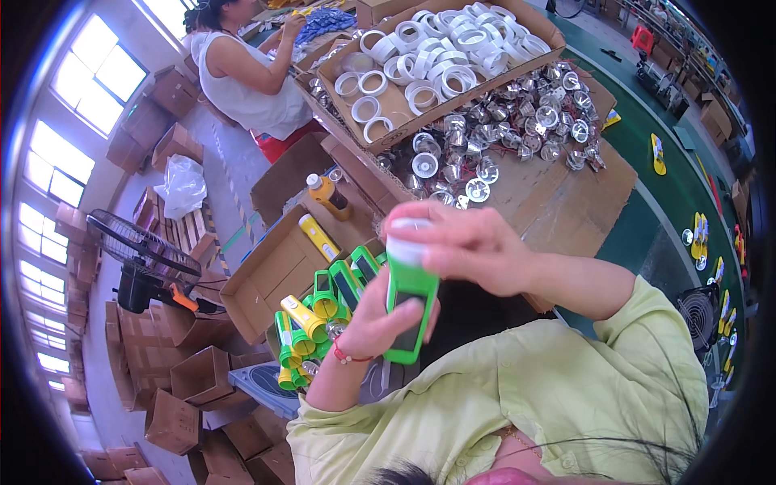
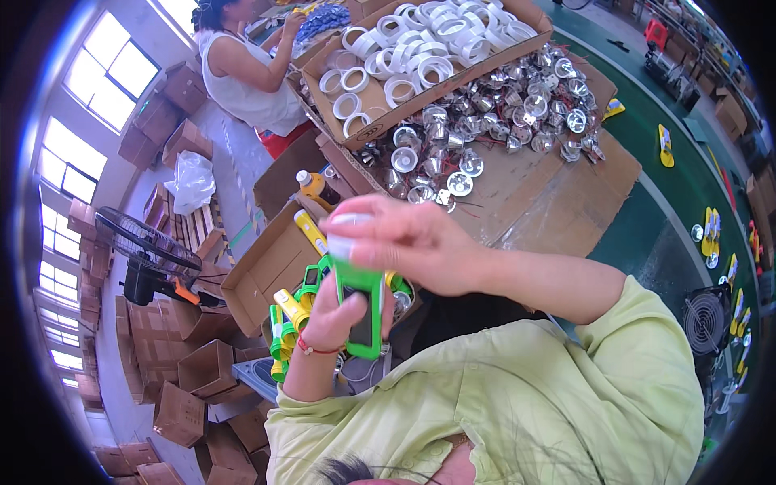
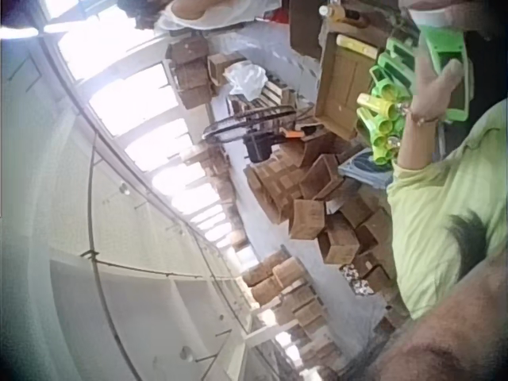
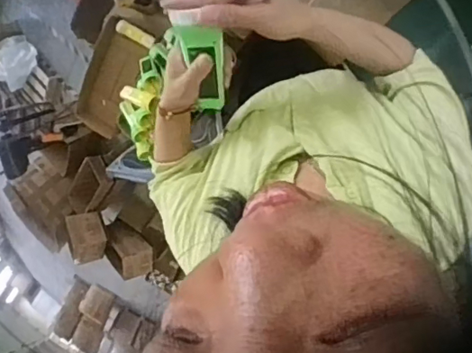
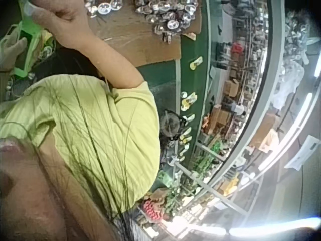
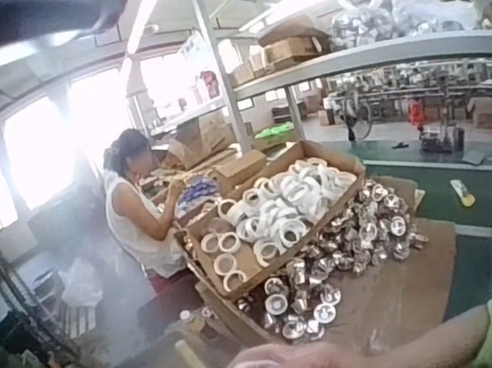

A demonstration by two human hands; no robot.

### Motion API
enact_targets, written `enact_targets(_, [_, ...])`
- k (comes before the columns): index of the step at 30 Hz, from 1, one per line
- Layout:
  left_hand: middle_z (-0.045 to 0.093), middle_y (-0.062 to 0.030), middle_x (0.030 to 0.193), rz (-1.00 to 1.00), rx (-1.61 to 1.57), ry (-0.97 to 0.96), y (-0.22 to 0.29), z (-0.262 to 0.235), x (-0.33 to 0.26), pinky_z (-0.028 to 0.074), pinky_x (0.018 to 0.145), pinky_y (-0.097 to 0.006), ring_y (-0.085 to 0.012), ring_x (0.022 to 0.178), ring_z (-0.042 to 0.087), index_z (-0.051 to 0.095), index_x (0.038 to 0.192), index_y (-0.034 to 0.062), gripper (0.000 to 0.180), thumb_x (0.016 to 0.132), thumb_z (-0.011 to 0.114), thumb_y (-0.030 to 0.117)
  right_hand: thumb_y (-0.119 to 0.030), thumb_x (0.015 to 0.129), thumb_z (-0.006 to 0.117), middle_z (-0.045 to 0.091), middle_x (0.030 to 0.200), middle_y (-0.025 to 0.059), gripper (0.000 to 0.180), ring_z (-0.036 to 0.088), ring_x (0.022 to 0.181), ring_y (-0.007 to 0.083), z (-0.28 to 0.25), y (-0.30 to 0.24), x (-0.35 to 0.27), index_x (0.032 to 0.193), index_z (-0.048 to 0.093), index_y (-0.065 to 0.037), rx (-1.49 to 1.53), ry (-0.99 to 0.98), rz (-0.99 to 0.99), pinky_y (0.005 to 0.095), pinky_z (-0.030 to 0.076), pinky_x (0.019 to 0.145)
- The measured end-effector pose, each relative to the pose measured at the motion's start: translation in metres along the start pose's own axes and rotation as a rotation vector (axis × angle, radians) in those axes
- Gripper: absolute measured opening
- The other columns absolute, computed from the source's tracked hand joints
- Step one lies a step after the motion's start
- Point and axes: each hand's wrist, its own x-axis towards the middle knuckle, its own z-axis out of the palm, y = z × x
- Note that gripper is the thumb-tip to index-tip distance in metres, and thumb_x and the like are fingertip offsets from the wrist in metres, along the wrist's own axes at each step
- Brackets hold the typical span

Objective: The person solders circuit components and wires into flashlight bodies using a soldering iron. Afterwards, the person assembles the flashlights by fitting reflectors and caps onto the flashlight bodies by hand.

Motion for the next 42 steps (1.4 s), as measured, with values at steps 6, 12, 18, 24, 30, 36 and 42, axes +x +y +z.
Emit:
enact_targets(6, [0.06, -0.0081, 0.08, 0.044, 0.013, -0.103, -0.007, -0.023, -0.002, 0.048, 0.054, -0.026, -0.0168, 0.06, 0.059, 0.044, 0.111, 0.0043, 0.045, 0.078, 0.065, 0.027, -0.016, 0.081, 0.066, 0.058, 0.111, 0.0128, 0.031, 0.055, 0.101, 0.0182, 0.026, -0.004, 0.007, 0.11, 0.063, -0.005, 0.145, -0.098, -0.141, 0.0294, 0.044, 0.085])
enact_targets(12, [0.055, -0.0074, 0.069, 0.026, 0.259, 0.45, -0.006, -0.024, 0.007, 0.046, 0.046, -0.026, -0.0146, 0.052, 0.055, 0.043, 0.103, 0.0034, 0.026, 0.089, 0.053, 0.024, -0.021, 0.083, 0.065, 0.064, 0.099, 0.0055, 0.034, 0.057, 0.092, 0.0098, 0.019, 0.053, 0.038, 0.112, 0.062, -0.003, 0.261, 0.263, 0.419, 0.0234, 0.044, 0.083])
enact_targets(18, [0.056, -0.0099, 0.069, 0.049, -0.362, 0.207, -0.015, -0.072, -0.019, 0.047, 0.048, -0.029, -0.0196, 0.053, 0.057, 0.051, 0.102, 0.0047, 0.05, 0.088, 0.045, 0.053, -0.037, 0.092, 0.046, 0.052, 0.123, 0.0111, 0.048, 0.054, 0.106, 0.0167, 0.014, 0.063, 0.035, 0.129, 0.045, -0.006, 0.57, 0.296, 0.516, 0.0302, 0.039, 0.092])
enact_targets(24, [0.06, -0.0138, 0.081, -0.042, -0.128, 1.174, -0.033, -0.268, -0.059, 0.053, 0.063, -0.04, -0.0255, 0.074, 0.061, 0.051, 0.094, 0.0018, 0.025, 0.084, 0.059, 0.023, -0.021, 0.09, 0.054, 0.065, 0.1, 0.0076, 0.032, 0.062, 0.084, 0.0129, 0.026, 0.057, -0.029, 0.116, 0.056, -0.003, 0.19, 0.076, 0.637, 0.0254, 0.049, 0.076])
enact_targets(30, [0.059, -0.0152, 0.103, -0.386, 0.311, 1.395, -0.067, -0.355, -0.073, 0.041, 0.092, -0.037, -0.0272, 0.101, 0.056, 0.048, 0.116, -0.0088, 0.05, 0.076, 0.067, 0.014, -0.016, 0.09, 0.055, 0.066, 0.097, 0.008, 0.028, 0.061, 0.084, 0.0119, 0.024, 0.077, -0.059, 0.114, 0.057, -0.002, 0.193, 0.072, 0.77, 0.0254, 0.049, 0.076])
enact_targets(36, [0.042, -0.0176, 0.132, -0.274, 1.282, 0.551, -0.015, -0.259, -0.055, 0.036, 0.1, -0.032, -0.0305, 0.122, 0.041, 0.041, 0.13, 0.0069, 0.071, 0.065, 0.067, 0.0, -0.014, 0.089, 0.055, 0.065, 0.096, 0.009, 0.027, 0.062, 0.085, 0.0138, 0.015, 0.077, -0.069, 0.113, 0.058, -0.002, 0.158, 0.106, 0.801, 0.0263, 0.05, 0.076])
enact_targets(42, [0.036, -0.0086, 0.139, -0.455, 1.565, -0.085, -0.028, -0.21, -0.079, 0.026, 0.108, -0.045, -0.0306, 0.134, 0.023, 0.047, 0.127, 0.0223, 0.078, 0.057, 0.078, 0.006, -0.013, 0.088, 0.056, 0.065, 0.098, 0.009, 0.027, 0.062, 0.084, 0.0132, 0.02, 0.085, -0.072, 0.113, 0.058, -0.002, 0.175, 0.026, 0.818, 0.026, 0.05, 0.077])
